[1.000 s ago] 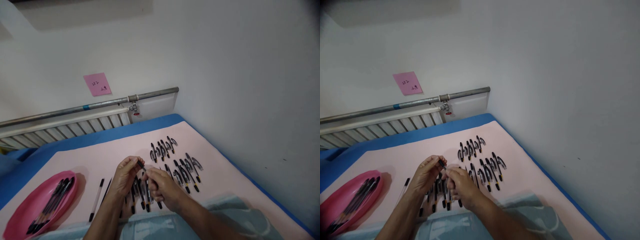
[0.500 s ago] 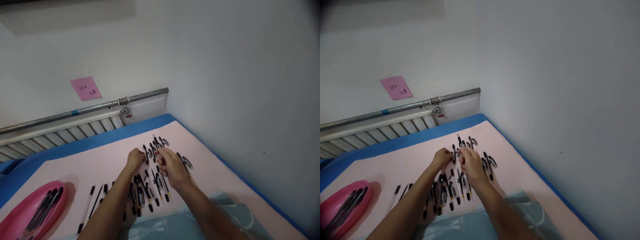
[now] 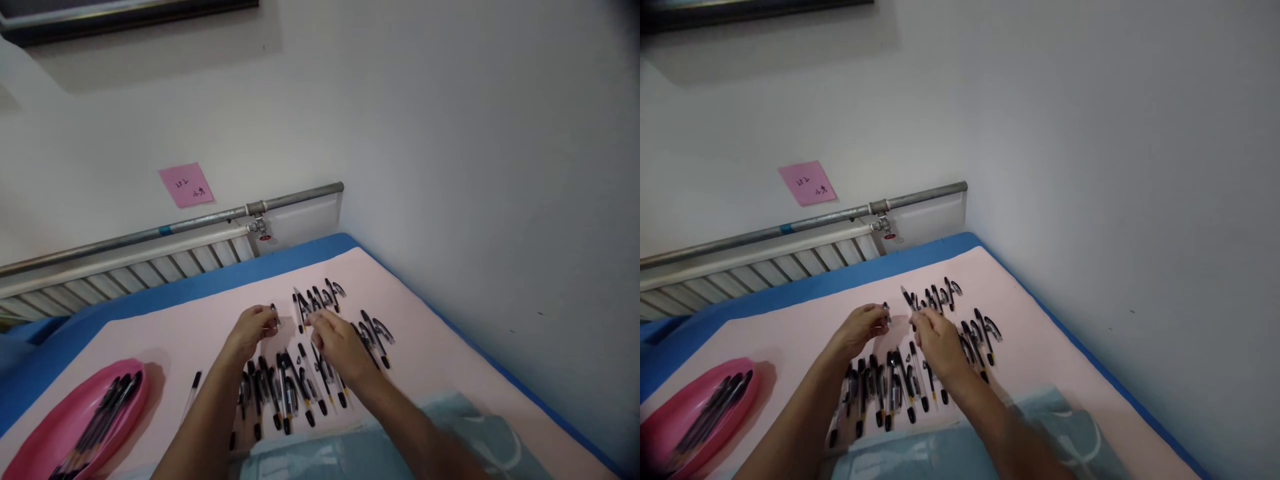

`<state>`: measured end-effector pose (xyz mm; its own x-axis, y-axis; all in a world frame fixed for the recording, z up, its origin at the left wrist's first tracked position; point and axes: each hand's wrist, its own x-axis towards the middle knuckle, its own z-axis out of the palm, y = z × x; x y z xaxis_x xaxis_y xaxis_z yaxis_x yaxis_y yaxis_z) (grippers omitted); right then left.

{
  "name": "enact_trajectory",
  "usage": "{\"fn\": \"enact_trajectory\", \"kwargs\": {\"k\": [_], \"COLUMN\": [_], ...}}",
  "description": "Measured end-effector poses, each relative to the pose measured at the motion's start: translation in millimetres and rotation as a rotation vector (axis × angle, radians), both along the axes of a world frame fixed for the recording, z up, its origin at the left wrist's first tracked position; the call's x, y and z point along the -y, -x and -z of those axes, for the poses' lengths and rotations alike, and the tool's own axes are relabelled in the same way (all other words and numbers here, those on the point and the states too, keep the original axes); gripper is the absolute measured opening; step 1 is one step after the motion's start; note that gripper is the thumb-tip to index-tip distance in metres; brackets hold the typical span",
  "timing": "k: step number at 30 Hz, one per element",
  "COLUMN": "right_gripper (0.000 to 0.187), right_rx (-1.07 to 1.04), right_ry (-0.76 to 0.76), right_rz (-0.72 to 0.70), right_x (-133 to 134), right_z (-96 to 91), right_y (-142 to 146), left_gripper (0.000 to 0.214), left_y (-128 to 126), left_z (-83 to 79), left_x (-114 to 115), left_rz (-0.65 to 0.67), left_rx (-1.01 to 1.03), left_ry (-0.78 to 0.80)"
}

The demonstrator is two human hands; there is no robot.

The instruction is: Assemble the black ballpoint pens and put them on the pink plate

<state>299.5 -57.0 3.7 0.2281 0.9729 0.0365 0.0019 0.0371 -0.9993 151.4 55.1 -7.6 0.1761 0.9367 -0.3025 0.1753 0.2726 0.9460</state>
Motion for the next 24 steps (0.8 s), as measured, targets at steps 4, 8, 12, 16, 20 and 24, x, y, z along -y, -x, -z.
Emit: {"fn": "enact_trajectory", "kwargs": {"k": [4,8,12,16,20,24], "right_gripper": [0.023,0.026,0.027,0.026,0.025,0.023], "right_rx": [0.189,0.279,0.313,0.352,0.416,0.444], "right_ry": [-0.015,-0.037,-0.037,-0.042,-0.041,-0.064], "right_rz": [-0.161,-0.260,-0.246,-0.240,-0.237,-0.218], "right_x": [6.1,8.5,6.2,4.4,3.1,1.8], "right_z": [7.8,17.6,22.4,23.2,24.9,26.5], "right_y": [24.0,41.5,42.4,39.0,39.0,39.3], "left_gripper": [0.006,0.008,0.012,0.009,0.013,0.020], "left_y": [37.3,51.8,50.6,49.1,46.6,36.6], "left_z": [-10.9,-5.6,1.4,4.7,6.5,7.9], "left_x": [17.0,32.8,39.7,40.2,42.3,49.7], "left_rz": [-0.141,-0.205,-0.205,-0.190,-0.172,-0.144], "left_rx": [0.384,0.599,0.714,0.741,0.710,0.666], "left_ry": [0.046,0.115,0.133,0.122,0.097,0.078]}}
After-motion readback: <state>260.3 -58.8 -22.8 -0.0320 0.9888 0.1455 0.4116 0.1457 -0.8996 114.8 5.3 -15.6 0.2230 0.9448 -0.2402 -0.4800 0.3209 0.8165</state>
